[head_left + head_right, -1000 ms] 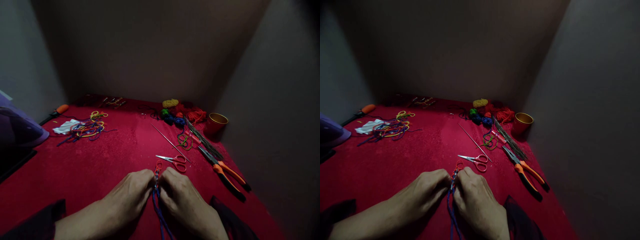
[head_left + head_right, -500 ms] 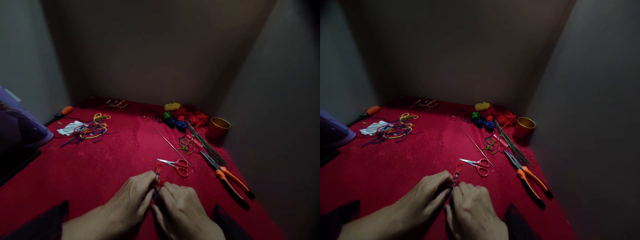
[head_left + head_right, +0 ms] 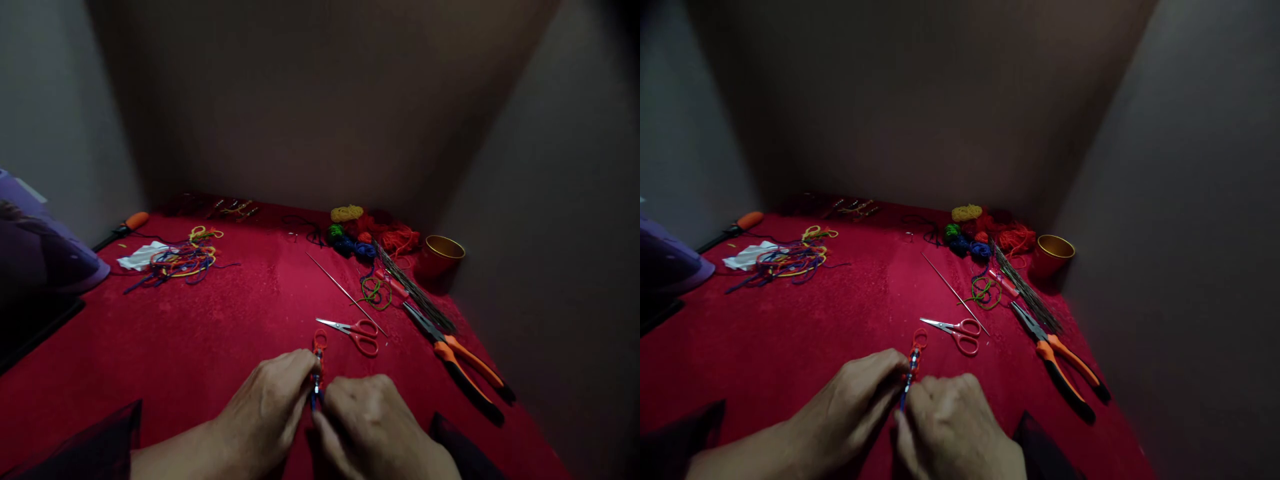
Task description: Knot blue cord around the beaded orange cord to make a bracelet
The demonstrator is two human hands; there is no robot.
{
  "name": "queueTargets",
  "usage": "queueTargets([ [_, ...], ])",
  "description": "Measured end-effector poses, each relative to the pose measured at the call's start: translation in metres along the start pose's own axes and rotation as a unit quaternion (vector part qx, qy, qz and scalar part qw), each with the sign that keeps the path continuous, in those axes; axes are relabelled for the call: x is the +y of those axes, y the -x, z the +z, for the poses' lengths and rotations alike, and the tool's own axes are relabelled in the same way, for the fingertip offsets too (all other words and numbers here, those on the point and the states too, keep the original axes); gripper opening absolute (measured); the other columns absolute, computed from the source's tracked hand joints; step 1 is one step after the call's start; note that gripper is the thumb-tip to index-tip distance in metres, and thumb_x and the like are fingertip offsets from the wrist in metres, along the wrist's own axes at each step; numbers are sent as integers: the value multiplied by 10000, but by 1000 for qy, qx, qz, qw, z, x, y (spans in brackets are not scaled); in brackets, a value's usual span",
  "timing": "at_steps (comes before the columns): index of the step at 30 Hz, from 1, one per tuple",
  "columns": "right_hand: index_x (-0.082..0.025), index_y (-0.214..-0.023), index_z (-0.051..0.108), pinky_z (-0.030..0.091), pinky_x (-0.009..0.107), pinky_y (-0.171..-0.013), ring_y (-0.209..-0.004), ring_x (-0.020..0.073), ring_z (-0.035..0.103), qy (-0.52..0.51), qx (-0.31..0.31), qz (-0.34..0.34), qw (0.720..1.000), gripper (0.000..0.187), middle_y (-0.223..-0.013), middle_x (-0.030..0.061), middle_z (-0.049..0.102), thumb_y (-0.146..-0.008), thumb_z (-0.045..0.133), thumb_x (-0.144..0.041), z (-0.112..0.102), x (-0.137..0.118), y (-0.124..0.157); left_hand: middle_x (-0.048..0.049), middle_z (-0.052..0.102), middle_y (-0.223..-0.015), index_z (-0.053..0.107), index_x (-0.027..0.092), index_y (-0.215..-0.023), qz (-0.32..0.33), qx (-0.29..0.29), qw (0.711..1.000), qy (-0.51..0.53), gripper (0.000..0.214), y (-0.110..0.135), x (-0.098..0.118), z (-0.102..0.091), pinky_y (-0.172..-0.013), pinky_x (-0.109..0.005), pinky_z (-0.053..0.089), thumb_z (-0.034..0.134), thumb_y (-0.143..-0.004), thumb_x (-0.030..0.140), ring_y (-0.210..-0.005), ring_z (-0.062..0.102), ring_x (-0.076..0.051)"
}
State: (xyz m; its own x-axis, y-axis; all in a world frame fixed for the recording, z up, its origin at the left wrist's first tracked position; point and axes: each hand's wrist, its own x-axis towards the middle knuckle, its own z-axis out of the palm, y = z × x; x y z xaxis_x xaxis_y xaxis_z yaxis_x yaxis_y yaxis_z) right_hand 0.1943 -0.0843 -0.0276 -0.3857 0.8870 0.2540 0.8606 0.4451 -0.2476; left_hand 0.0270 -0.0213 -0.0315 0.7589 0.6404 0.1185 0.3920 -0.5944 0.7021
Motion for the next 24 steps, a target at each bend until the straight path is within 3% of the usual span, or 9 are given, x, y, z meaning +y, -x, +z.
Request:
queueTargets([
  [2, -205, -798, 510, 323, 304, -529, -570, 170, 534, -63, -21, 101, 993, 129, -712, 17, 582, -893, 439, -154, -8, 3, -3, -21, 571, -781, 468, 191, -829, -2, -2, 1000, 28, 167, -1, -1, -2, -622, -258, 391, 361, -914, 96, -664, 496, -143],
  [4, -203, -903, 511, 382, 294, -603, -697, 174, 560, -122, -29, 147, 981, 95, -855, 34, 583, -903, 436, -144, -13, 5, -6, -15, 579, -798, 476, 194, -842, 1, 1, 999, 51, 165, -2, -1, -3, -634, -254, 394, 368, -929, 103, -682, 507, -139],
  [8, -209, -972, 516, 415, 301, -700, -794, 177, 549, -170, -47, 125, 976, 115, -926, 38, 557, -926, 429, -149, -7, 8, -8, -13, 583, -810, 488, 191, -852, -4, 1, 998, 66, 147, -2, -3, -3, -642, -256, 394, 394, -929, 110, -708, 530, -142],
  [14, -205, -843, 443, 365, 286, -601, -668, 155, 495, -176, -52, 153, 971, 130, -795, 10, 534, -946, 390, -146, -3, 14, -8, -10, 567, -774, 480, 187, -830, -10, -12, 998, 61, 167, -1, -2, -5, -618, -259, 374, 367, -939, 131, -671, 501, -142],
  [18, -205, -835, 419, 363, 275, -578, -633, 144, 467, -197, -67, 123, 970, 168, -782, 6, 523, -922, 360, -73, -8, 14, -6, -17, 563, -757, 483, 183, -816, -18, -18, 998, 50, 182, 0, -1, -6, -611, -266, 376, 354, -934, 133, -654, 484, -148],
  [24, -192, -897, 503, 420, 292, -666, -719, 166, 535, -157, -80, 129, 976, 171, -840, 24, 556, -890, 442, -33, -4, 11, -2, -38, 573, -802, 502, 169, -856, -24, -23, 999, 34, 159, -1, -1, -3, -659, -277, 405, 365, -924, 127, -703, 513, -160],
])
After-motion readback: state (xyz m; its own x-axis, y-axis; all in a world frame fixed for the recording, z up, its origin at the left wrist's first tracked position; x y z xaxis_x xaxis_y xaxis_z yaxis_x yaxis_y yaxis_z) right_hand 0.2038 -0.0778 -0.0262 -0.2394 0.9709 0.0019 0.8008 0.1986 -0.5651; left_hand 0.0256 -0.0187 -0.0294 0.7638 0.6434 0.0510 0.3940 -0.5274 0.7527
